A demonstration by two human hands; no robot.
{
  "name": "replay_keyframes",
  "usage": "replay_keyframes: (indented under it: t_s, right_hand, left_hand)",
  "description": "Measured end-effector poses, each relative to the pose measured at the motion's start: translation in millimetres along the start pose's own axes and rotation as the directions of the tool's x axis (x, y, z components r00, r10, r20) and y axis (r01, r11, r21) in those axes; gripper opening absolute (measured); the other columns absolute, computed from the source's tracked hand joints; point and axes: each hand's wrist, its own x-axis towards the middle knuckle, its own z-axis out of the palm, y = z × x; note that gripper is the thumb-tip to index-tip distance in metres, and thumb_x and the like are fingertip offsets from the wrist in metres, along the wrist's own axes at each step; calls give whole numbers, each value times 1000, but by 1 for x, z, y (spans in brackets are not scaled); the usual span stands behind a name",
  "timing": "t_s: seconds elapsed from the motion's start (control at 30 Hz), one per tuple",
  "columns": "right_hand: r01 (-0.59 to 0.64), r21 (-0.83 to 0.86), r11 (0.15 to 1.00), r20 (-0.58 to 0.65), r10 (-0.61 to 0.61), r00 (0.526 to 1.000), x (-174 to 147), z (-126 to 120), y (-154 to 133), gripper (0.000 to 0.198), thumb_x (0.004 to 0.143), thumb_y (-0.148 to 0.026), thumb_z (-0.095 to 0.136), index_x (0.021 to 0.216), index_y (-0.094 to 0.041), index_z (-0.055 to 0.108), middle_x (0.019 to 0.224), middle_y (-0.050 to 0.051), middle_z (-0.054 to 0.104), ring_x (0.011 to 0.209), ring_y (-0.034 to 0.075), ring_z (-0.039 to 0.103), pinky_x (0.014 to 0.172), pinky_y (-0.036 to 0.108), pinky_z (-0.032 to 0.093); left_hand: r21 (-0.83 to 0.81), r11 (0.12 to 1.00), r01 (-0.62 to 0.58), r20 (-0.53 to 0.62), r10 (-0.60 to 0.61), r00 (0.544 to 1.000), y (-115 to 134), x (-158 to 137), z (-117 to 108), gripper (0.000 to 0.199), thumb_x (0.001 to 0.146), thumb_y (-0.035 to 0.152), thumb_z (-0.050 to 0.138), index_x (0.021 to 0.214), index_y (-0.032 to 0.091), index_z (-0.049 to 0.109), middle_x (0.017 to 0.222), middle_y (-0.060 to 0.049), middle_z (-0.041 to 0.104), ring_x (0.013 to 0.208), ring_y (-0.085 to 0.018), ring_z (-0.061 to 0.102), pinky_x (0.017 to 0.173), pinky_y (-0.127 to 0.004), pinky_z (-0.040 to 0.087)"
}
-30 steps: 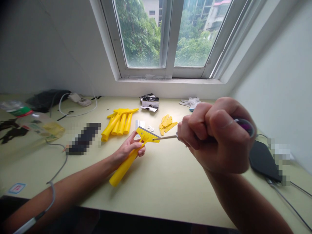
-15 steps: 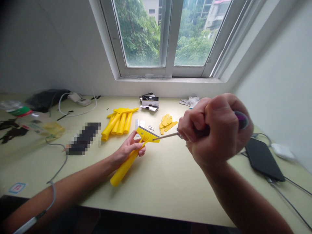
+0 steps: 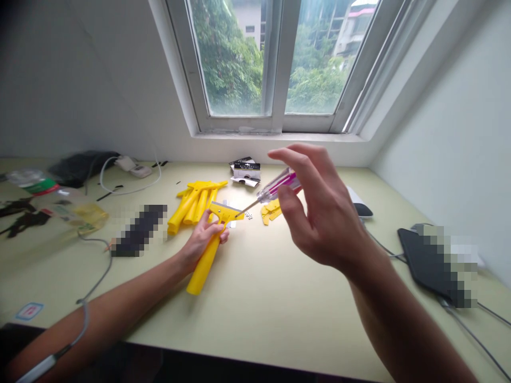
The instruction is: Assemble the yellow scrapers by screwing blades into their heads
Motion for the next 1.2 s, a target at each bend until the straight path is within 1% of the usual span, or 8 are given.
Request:
replay_keyframes:
  t_s: [0.2,0.3,0.43,0.57,0.77,0.93,1.03,1.2]
  right_hand:
    - [-107,-266,958,10,113,993,1,-13,15,32,91,-39,51,118,-24,57,90,8,67,70,25,65,63,40,51]
    - [-79,-162,984,185,109,977,1,-12,22,45,92,-39,47,134,-23,45,109,12,65,72,24,66,62,38,52]
    - [-147,-247,958,115,179,977,3,-11,25,36,91,-45,49,120,-24,56,84,6,69,60,22,63,57,36,49]
    - [-69,-132,989,253,101,962,3,-8,28,46,92,-42,49,134,-25,45,100,8,69,70,23,66,62,35,51]
    - [-65,-45,997,250,74,965,2,-5,36,45,90,-41,51,132,-26,43,111,10,65,71,21,66,61,34,52]
    - [-149,-163,975,196,180,964,3,-2,36,37,91,-44,51,121,-23,50,84,6,68,63,21,63,56,35,50]
    - [-99,-22,995,304,101,947,2,-2,36,45,90,-41,52,131,-24,43,102,9,67,69,20,65,59,34,53]
    - [-138,-85,987,199,153,968,2,-4,37,43,89,-41,54,128,-25,47,96,8,68,65,21,64,56,34,52]
  left_hand:
    - [22,996,-84,-73,85,994,0,1,2,41,78,16,62,108,27,37,71,7,50,56,-7,51,60,-23,38]
    - [42,994,-101,-118,106,987,-1,1,2,42,78,16,62,109,28,37,71,7,51,56,-7,50,61,-23,38]
    - [69,991,-116,-156,126,980,-1,2,1,40,78,16,61,109,27,39,75,6,54,56,-7,51,62,-23,39]
    - [60,990,-124,-212,134,968,-1,2,2,41,76,16,61,108,27,38,80,5,54,56,-6,51,61,-23,40]
    - [60,988,-143,-224,152,963,-1,3,3,39,75,16,61,106,26,39,72,7,51,54,-7,50,60,-23,40]
    - [53,987,-154,-213,162,963,-2,4,1,38,76,15,60,105,27,39,77,6,52,55,-6,50,59,-23,40]
    - [63,986,-153,-225,163,961,-3,4,0,38,75,15,60,106,27,39,81,5,53,55,-6,51,59,-22,40]
    - [75,985,-157,-219,170,961,-2,3,1,38,75,17,61,105,26,40,80,5,52,54,-6,51,58,-23,41]
